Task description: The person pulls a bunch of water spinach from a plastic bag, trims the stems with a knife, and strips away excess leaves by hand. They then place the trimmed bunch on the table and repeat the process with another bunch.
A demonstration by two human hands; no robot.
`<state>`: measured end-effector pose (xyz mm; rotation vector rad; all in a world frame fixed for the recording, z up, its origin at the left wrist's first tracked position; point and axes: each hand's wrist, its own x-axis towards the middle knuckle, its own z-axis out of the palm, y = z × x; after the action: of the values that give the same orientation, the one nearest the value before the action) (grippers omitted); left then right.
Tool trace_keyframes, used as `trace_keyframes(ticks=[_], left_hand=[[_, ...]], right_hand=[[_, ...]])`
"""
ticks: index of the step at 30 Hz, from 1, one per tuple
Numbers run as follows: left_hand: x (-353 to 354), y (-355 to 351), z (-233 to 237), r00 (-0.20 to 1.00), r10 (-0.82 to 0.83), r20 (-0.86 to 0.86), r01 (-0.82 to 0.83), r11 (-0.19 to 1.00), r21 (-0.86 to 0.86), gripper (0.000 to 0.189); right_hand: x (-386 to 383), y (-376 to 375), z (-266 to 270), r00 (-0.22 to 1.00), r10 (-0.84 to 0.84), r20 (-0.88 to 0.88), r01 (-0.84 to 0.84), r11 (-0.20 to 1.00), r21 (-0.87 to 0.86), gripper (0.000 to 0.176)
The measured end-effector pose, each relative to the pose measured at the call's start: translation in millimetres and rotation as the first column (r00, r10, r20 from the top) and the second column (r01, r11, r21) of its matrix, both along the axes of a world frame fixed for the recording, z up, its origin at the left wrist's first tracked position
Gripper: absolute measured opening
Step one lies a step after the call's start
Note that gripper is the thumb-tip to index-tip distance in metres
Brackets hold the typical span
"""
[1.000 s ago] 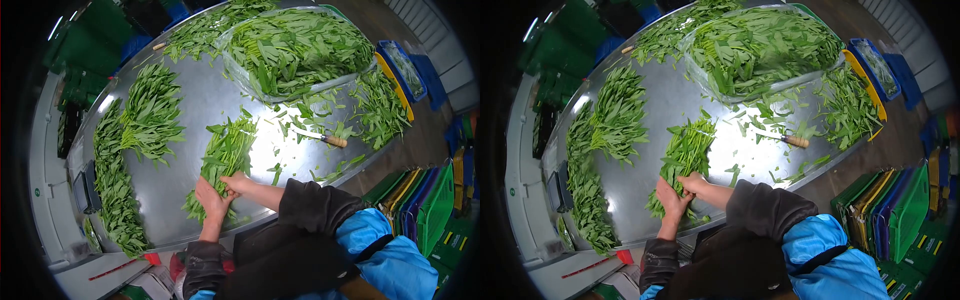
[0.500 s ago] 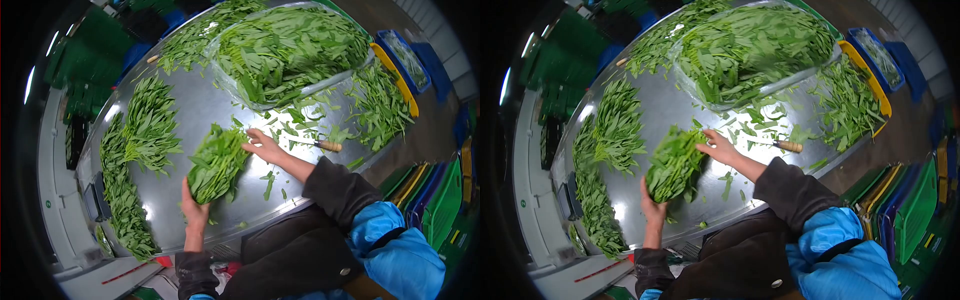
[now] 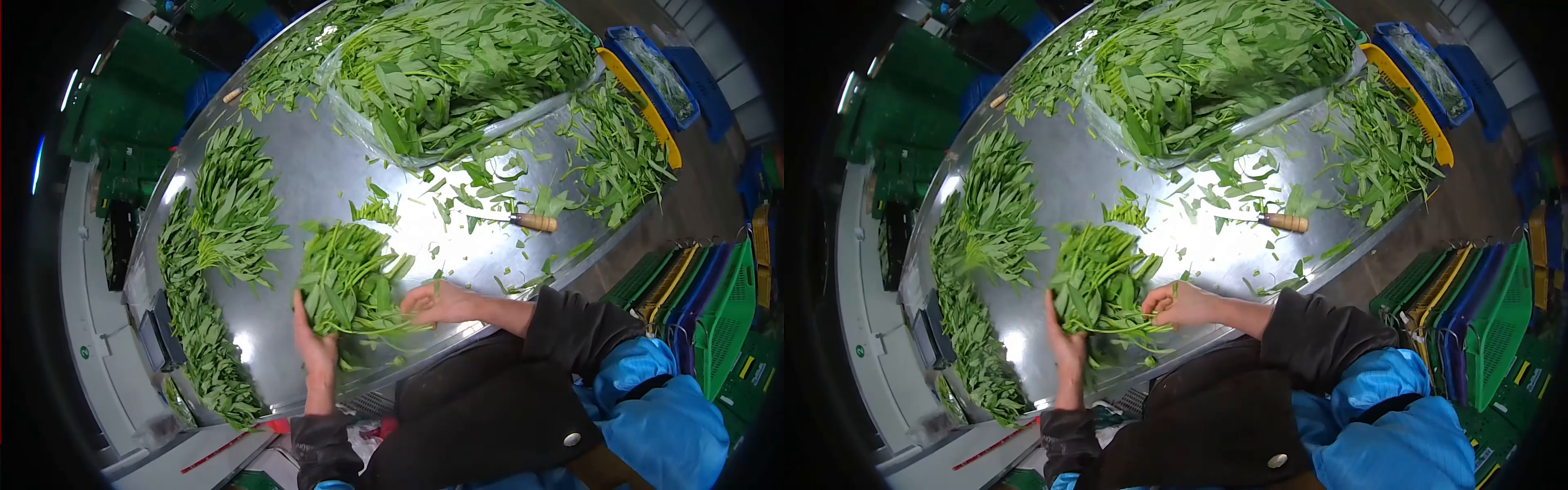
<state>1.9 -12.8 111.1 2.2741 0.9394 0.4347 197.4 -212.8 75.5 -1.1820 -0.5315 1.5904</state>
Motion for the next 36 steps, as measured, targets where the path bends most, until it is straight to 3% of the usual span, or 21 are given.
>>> trace_keyframes(ticks=[2,4,6,7,8,10,12,14,17,18,20,21,22,23,24,27,28,30,32,34,36], left_hand=[[7.5,-5.8,39.2,0.996,0.039,0.076,-0.035,0.998,-0.047,0.079],[6.6,-9.4,65.4,0.998,-0.060,-0.031,0.068,0.925,0.374,0.075],[-2.6,-4.8,52.5,0.990,-0.112,-0.091,0.139,0.902,0.408,0.073],[-3.6,-1.9,49.0,0.935,-0.185,-0.302,0.300,0.866,0.400,0.073],[-5.3,-2.2,47.1,0.830,-0.243,-0.502,0.452,0.820,0.351,0.074],[-9.0,-7.2,48.4,0.856,-0.237,-0.459,0.431,0.819,0.380,0.074],[-5.7,-9.3,50.6,0.906,-0.230,-0.355,0.382,0.807,0.450,0.074],[-0.7,-14.6,56.4,0.919,-0.233,-0.317,0.367,0.797,0.479,0.072],[14.4,-27.2,66.9,0.973,-0.208,-0.101,0.218,0.681,0.699,0.053],[14.5,-27.1,65.6,0.972,-0.211,-0.106,0.224,0.681,0.697,0.053],[15.6,-23.0,55.1,0.997,-0.080,-0.010,0.066,0.737,0.673,0.050],[7.7,-22.5,30.5,0.940,0.208,0.270,-0.182,0.976,-0.115,0.059],[2.0,-21.2,15.6,0.938,0.215,0.271,-0.190,0.975,-0.116,0.059],[-2.2,-19.5,4.1,0.987,0.131,-0.094,-0.118,0.985,0.129,0.068],[-4.6,-19.1,-1.0,0.883,0.117,-0.454,0.040,0.946,0.321,0.078],[-6.4,-22.3,2.3,0.947,0.017,-0.321,0.033,0.988,0.150,0.078],[-7.3,-23.2,9.2,0.945,0.013,-0.328,0.036,0.989,0.143,0.078],[-3.5,-24.7,36.0,0.994,-0.008,-0.111,0.026,0.987,0.161,0.078],[1.5,-30.8,52.7,0.982,-0.065,-0.179,0.120,0.941,0.316,0.085],[-3.8,-29.4,49.2,0.886,-0.131,-0.445,0.221,0.963,0.155,0.090],[-10.9,-29.9,43.7,0.888,-0.147,-0.435,0.254,0.946,0.199,0.094]], right_hand=[[9.3,-5.0,6.8,0.995,0.054,0.080,-0.064,0.991,0.119,0.021],[17.7,-11.1,7.9,0.997,0.073,-0.032,-0.071,0.996,0.061,0.023],[25.0,-15.6,-8.0,0.991,0.085,0.108,-0.067,0.985,-0.156,0.025],[29.7,-19.0,-17.3,0.935,0.122,0.333,-0.100,0.991,-0.083,0.027],[33.3,-18.0,-26.6,0.936,0.122,0.329,-0.100,0.991,-0.085,0.027],[46.1,-9.8,-26.8,0.902,-0.179,0.393,0.178,0.983,0.039,0.033],[63.3,5.6,-4.0,0.874,-0.192,0.446,0.228,0.973,-0.029,0.048],[63.4,35.1,-6.7,0.828,-0.389,0.404,0.378,0.919,0.112,0.066],[65.6,56.9,41.8,0.878,-0.325,0.350,0.313,0.945,0.093,0.081],[60.4,54.8,61.8,0.821,-0.420,0.387,0.340,0.904,0.260,0.083],[35.3,44.4,74.4,0.659,-0.611,0.438,0.375,0.772,0.513,0.082],[22.0,37.2,64.3,0.643,-0.606,0.468,0.330,0.771,0.545,0.079],[8.2,28.9,45.7,0.627,-0.600,0.496,0.285,0.769,0.572,0.077],[-7.1,18.2,21.3,0.815,-0.415,0.404,0.292,0.897,0.332,0.071],[-16.3,9.8,5.2,0.943,-0.232,0.238,0.219,0.972,0.080,0.065],[-21.4,-2.8,11.5,0.805,-0.270,0.528,0.030,0.908,0.418,0.049],[-18.4,-4.3,14.3,0.809,-0.268,0.524,0.035,0.911,0.412,0.049],[0.8,-2.6,19.4,0.746,-0.530,0.404,0.283,0.801,0.528,0.037],[13.1,-7.1,-7.1,0.849,-0.526,0.047,0.527,0.850,-0.009,0.028],[23.3,-12.0,-14.9,0.826,-0.513,0.236,0.540,0.839,-0.066,0.027],[43.2,-19.1,-14.7,0.836,-0.508,0.207,0.534,0.840,-0.093,0.027]])
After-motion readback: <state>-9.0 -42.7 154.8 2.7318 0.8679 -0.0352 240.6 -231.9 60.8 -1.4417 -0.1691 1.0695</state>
